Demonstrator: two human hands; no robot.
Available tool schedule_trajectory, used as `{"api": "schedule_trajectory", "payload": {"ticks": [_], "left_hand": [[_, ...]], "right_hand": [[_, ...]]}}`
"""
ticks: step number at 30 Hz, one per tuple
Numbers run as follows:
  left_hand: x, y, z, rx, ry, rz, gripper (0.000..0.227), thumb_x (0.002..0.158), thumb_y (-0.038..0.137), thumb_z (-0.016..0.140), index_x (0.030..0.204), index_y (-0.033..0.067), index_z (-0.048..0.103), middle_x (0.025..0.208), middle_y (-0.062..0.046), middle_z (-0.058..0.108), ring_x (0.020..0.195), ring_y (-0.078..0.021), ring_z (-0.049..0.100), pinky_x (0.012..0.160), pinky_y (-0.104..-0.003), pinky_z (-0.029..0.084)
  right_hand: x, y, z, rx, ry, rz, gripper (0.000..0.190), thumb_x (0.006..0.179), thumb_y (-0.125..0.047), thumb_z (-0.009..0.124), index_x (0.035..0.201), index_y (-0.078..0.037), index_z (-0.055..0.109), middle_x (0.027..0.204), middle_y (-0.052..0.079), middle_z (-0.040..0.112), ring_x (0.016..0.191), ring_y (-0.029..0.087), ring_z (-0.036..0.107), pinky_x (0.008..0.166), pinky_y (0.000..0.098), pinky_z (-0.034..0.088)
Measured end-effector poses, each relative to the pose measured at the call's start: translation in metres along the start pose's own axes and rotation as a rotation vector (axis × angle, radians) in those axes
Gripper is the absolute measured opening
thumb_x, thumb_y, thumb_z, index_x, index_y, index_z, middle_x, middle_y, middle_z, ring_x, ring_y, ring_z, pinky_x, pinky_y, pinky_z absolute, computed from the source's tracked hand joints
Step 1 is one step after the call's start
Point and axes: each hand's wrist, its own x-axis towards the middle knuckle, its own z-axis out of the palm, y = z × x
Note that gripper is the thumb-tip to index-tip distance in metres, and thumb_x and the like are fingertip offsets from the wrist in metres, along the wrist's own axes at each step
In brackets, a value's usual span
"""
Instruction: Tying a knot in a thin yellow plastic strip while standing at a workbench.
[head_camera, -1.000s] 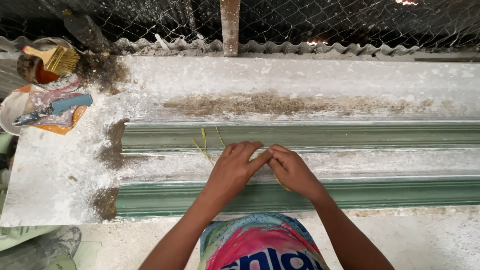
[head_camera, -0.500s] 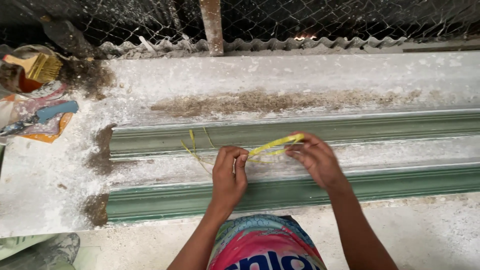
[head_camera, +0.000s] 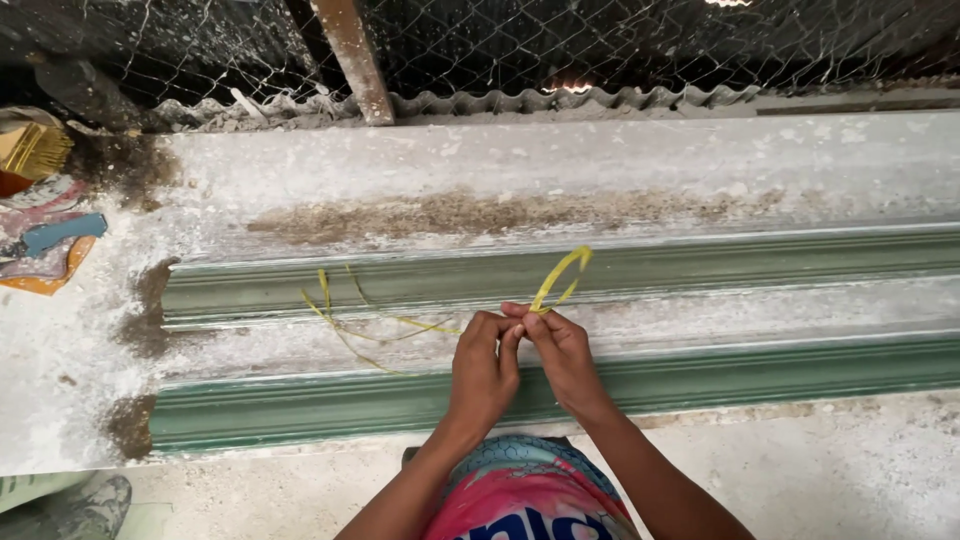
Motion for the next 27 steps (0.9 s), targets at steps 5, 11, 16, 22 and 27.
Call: {"api": "schedule_trajectory", "payload": {"ticks": [5, 11, 16, 22, 27], "left_hand": [[-0.006, -0.007, 0.028, 0.206, -0.058, 0.062, 0.011, 0.100, 0.017, 0.063, 0.095, 0.0115, 0.071, 0.083, -0.004, 0.063, 0.081, -0.0304, 0.065, 0.072, -0.041, 0.050], [-0.013, -0.005, 0.041, 0.479, -0.112, 0.276, 0.009, 0.099, 0.019, 0.064, 0.100, 0.0126, 0.070, 0.086, -0.002, 0.060, 0.084, -0.0268, 0.062, 0.068, -0.039, 0.046], [0.003, 0.022, 0.030, 0.545, -0.140, 0.657, 0.028, 0.088, 0.005, 0.065, 0.115, -0.0030, 0.064, 0.110, -0.017, 0.061, 0.098, -0.0308, 0.060, 0.089, -0.039, 0.051], [0.021, 0.023, 0.035, 0.629, -0.187, 0.929, 0.024, 0.093, 0.008, 0.068, 0.114, -0.0040, 0.071, 0.130, -0.015, 0.064, 0.120, -0.0282, 0.064, 0.106, -0.037, 0.051], [0.035, 0.006, 0.045, 0.622, -0.018, 1.144, 0.018, 0.105, 0.011, 0.052, 0.100, 0.0087, 0.070, 0.110, -0.012, 0.068, 0.105, -0.0295, 0.069, 0.098, -0.043, 0.057]], "right_hand": [[0.007, 0.005, -0.031, 0.045, 0.047, 0.029, 0.028, 0.105, -0.017, 0.058, 0.114, 0.006, 0.073, 0.099, 0.012, 0.077, 0.092, 0.013, 0.071, 0.093, 0.0345, 0.058], [0.018, 0.020, -0.072, -0.042, 0.002, 0.032, 0.021, 0.102, -0.015, 0.066, 0.099, 0.003, 0.075, 0.076, 0.008, 0.071, 0.074, 0.012, 0.066, 0.078, 0.0327, 0.059], [0.032, -0.004, -0.100, -0.269, -0.174, 0.096, 0.020, 0.095, -0.006, 0.068, 0.107, 0.006, 0.079, 0.086, 0.006, 0.075, 0.075, 0.010, 0.061, 0.068, 0.0231, 0.049], [0.051, 0.000, -0.124, -0.248, -0.252, 0.296, 0.019, 0.094, 0.005, 0.063, 0.101, 0.009, 0.080, 0.082, 0.008, 0.074, 0.070, 0.010, 0.058, 0.062, 0.0236, 0.047], [0.046, -0.003, -0.116, -0.221, -0.282, 0.325, 0.021, 0.095, 0.003, 0.057, 0.097, 0.001, 0.079, 0.067, 0.007, 0.074, 0.057, 0.011, 0.061, 0.059, 0.0277, 0.055]]}}
